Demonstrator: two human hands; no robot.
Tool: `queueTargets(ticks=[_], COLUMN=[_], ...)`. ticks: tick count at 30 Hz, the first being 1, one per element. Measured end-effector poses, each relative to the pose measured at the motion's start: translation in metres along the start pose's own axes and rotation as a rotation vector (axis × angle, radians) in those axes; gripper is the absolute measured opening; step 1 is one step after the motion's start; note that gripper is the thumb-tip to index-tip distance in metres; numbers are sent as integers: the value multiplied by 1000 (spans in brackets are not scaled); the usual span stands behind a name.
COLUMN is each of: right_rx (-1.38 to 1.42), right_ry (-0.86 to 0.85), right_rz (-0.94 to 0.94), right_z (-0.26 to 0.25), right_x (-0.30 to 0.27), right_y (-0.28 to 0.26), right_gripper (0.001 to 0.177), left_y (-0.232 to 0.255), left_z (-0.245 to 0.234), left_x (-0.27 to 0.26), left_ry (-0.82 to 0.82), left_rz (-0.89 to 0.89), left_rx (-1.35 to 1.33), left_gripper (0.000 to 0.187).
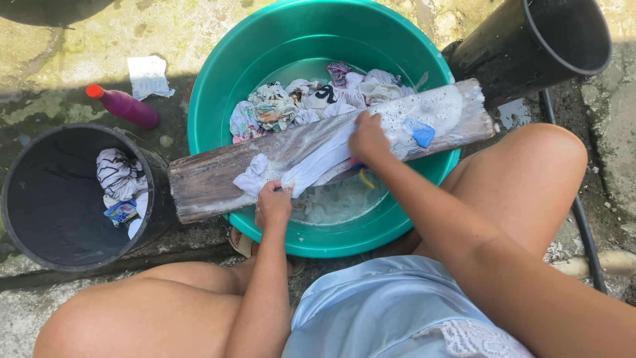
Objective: The person washes white fabric items by hand in a basin of soapy water using a bar of soap and a wooden scrubbing board.
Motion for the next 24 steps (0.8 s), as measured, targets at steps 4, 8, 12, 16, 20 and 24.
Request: queueTargets(ticks=[4, 8, 12, 16, 20, 24], right_rx=[-9, 18, -96, 3, 4, -27], right_ry=[-254, -19, 25, -348, -59, 64], right_rz=[-337, -141, -114, -373, -279, -115], right_z=[80, -8, -17, 79, 11, -28], right_x=[-49, 22, 33, -44, 25, 67], right_y=[-62, 19, 4, -81, -1, 29], right_gripper=[36, 33, 31, 34, 25, 36], left_y=[-4, -2, 4, -1, -1, 6], left_z=[3, 1, -1, 0, 0, -3], left_x=[-1, -2, 0, 0, -1, -1], left_ry=[17, -9, -6, 0, -10, -12], left_rz=[-1, 25, 0, 4, -11, -24], left_rx=[30, 30, 21, 34, 38, 33], left_gripper=[36, 34, 35, 34, 34, 35])
Point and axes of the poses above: each hand's wrist, its own x-axis towards the middle knuckle, its own z-axis out of the palm, y = z × x, the point moved 6 cm from there along x, towards the middle knuckle, and after that the axes turned 9 degrees about -z, right-handed, at the moved point
